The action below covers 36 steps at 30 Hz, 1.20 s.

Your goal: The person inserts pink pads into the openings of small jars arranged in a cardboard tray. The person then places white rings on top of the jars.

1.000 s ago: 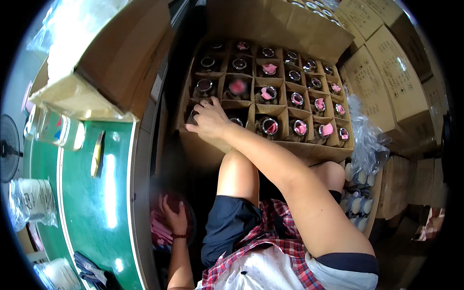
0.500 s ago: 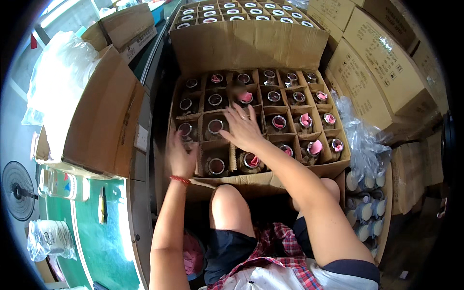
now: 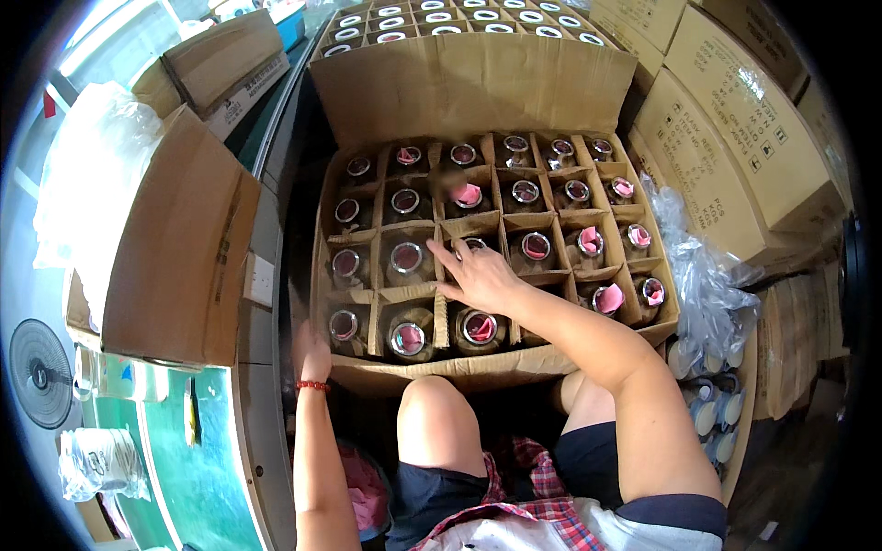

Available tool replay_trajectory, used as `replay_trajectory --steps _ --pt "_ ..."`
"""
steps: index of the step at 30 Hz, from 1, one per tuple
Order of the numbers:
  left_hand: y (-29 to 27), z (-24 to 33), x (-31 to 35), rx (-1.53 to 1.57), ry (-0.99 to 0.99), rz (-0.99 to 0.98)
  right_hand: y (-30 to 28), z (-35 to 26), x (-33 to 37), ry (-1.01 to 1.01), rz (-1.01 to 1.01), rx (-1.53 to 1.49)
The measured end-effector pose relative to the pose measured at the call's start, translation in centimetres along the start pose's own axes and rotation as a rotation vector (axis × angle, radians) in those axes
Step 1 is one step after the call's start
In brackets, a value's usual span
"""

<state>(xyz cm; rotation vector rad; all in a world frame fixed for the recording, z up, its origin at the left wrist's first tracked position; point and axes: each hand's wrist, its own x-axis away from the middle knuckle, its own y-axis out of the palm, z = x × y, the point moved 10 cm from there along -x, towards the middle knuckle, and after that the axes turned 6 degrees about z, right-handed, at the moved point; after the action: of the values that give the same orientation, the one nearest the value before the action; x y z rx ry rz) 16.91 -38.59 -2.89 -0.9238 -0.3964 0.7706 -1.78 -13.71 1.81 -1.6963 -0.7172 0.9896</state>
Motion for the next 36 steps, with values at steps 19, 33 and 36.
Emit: replay_trajectory --steps 19,33,36 --pt "9.2 25.6 -13.8 -0.118 0.779 0.084 -4.2 12.6 -3.8 0.115 0.306 0.033" --pt "12.9 32.0 -11.8 -0.196 0.859 0.030 -7.5 30.2 14.4 0.656 0.120 0.193" --pt "12.1 32.9 -0.1 -0.002 0.959 -0.226 -7.4 33.7 15.0 0.700 0.096 0.263"
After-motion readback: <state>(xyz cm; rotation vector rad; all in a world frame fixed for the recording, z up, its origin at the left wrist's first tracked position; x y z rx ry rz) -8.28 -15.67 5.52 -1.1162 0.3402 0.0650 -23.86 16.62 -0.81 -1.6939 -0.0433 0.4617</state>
